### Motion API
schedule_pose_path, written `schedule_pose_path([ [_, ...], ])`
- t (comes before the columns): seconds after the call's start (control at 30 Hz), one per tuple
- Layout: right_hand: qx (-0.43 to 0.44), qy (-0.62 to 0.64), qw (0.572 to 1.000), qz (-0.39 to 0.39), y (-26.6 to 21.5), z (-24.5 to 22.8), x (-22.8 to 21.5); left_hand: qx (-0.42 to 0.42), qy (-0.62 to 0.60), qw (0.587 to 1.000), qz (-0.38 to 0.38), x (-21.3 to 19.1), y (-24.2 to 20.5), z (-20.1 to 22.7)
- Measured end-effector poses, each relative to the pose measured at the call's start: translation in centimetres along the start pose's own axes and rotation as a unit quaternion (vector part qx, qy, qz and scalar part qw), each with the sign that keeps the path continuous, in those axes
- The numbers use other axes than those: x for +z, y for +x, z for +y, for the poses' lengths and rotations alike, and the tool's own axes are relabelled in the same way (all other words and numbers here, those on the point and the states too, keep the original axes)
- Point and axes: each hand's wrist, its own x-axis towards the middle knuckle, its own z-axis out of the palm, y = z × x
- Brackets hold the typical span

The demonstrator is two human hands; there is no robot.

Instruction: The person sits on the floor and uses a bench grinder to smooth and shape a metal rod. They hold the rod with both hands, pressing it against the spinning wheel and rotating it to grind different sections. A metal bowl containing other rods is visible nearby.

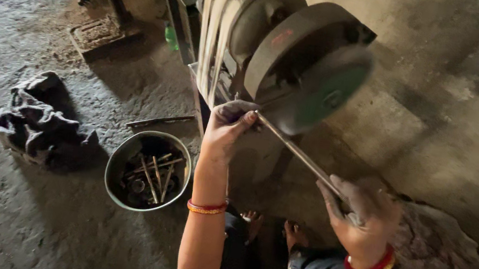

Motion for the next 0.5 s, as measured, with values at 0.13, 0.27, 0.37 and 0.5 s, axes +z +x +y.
schedule_pose_path([
  [0.13, -0.007, 0.040, 0.999, 0.020, -0.7, 0.4, 0.3, 0.001, -0.003, 1.000, 0.016, 0.3, -0.1, -1.0],
  [0.27, -0.005, 0.033, 0.999, 0.010, -0.7, 0.9, 0.9, -0.013, 0.017, 0.999, 0.036, 0.6, 0.1, -2.2],
  [0.37, -0.003, 0.013, 1.000, 0.017, -0.7, 1.1, 1.6, -0.019, 0.011, 0.997, 0.068, 0.7, 0.2, -2.5],
  [0.5, 0.010, 0.023, 0.999, 0.020, -0.5, 1.2, 2.0, -0.013, -0.006, 0.995, 0.095, 1.0, 0.1, -2.4],
])
